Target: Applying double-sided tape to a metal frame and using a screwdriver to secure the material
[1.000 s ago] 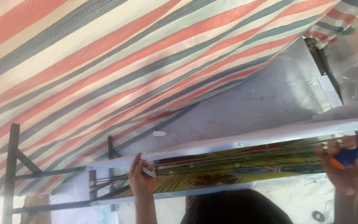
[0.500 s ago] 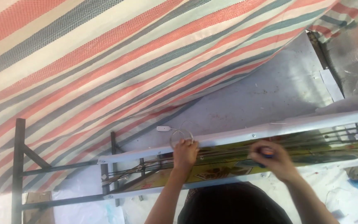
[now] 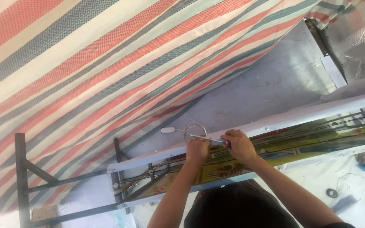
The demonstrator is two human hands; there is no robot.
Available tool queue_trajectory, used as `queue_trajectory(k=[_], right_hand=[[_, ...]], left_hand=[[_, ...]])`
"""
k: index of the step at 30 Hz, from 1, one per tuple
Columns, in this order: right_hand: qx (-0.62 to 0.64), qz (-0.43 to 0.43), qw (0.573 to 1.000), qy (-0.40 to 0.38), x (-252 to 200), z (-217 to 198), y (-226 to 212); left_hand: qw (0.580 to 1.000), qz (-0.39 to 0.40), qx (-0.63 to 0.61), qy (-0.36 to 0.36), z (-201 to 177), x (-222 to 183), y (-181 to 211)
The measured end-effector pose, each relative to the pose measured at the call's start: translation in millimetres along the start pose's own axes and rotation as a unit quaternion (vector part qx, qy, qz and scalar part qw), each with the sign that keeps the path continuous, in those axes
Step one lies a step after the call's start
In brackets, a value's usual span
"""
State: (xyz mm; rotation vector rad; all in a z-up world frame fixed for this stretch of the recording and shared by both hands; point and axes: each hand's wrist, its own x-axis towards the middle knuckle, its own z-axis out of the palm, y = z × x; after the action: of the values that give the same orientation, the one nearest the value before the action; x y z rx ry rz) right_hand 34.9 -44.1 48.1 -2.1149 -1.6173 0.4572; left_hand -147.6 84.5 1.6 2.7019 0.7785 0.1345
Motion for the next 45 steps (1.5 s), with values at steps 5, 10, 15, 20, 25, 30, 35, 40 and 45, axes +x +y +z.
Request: queue_trajectory(k=[5, 10, 15, 20, 25, 30, 35, 40, 45], right_hand=[[-0.028, 0.025, 0.998, -0.041, 1.9, 9.4, 11.4], [-0.024, 0.043, 0.997, -0.058, 7.8, 16.4, 17.4], [-0.036, 0.067, 0.994, -0.081, 13.2, 9.8, 12.4], [-0.001, 0.058, 0.994, -0.088, 13.8, 14.0, 18.7], [0.004, 0.120, 0.990, -0.077, 1.7, -35.0, 22.1], [-0.090, 0.263, 0.960, -0.035, -45.7, -63.2, 117.8], [-0.086, 0.206, 0.975, -0.009, -61.5, -57.6, 160.2], [-0.059, 0.025, 0.998, 0.023, -49.9, -53.4, 175.4], [-0.051, -0.016, 0.999, 0.010, -41.1, -51.9, 167.1]], left_hand=[[0.999, 0.045, -0.014, 0.023, -8.7, 0.1, 1.6], [0.999, 0.039, -0.026, 0.027, 12.7, -6.1, -4.4], [0.998, 0.046, -0.004, -0.038, 19.4, -0.5, -0.8], [0.990, 0.013, -0.017, -0.141, 6.8, 10.8, 3.3], [0.983, 0.026, -0.032, -0.178, -15.0, 18.1, 5.3], [0.989, 0.048, -0.035, -0.132, -31.0, 19.3, 34.9], [0.993, 0.112, -0.026, -0.039, -22.8, 41.9, 81.9], [0.991, 0.121, 0.016, 0.059, 0.5, 62.3, 121.8], [0.988, 0.107, 0.048, 0.104, 24.4, 66.4, 128.1]])
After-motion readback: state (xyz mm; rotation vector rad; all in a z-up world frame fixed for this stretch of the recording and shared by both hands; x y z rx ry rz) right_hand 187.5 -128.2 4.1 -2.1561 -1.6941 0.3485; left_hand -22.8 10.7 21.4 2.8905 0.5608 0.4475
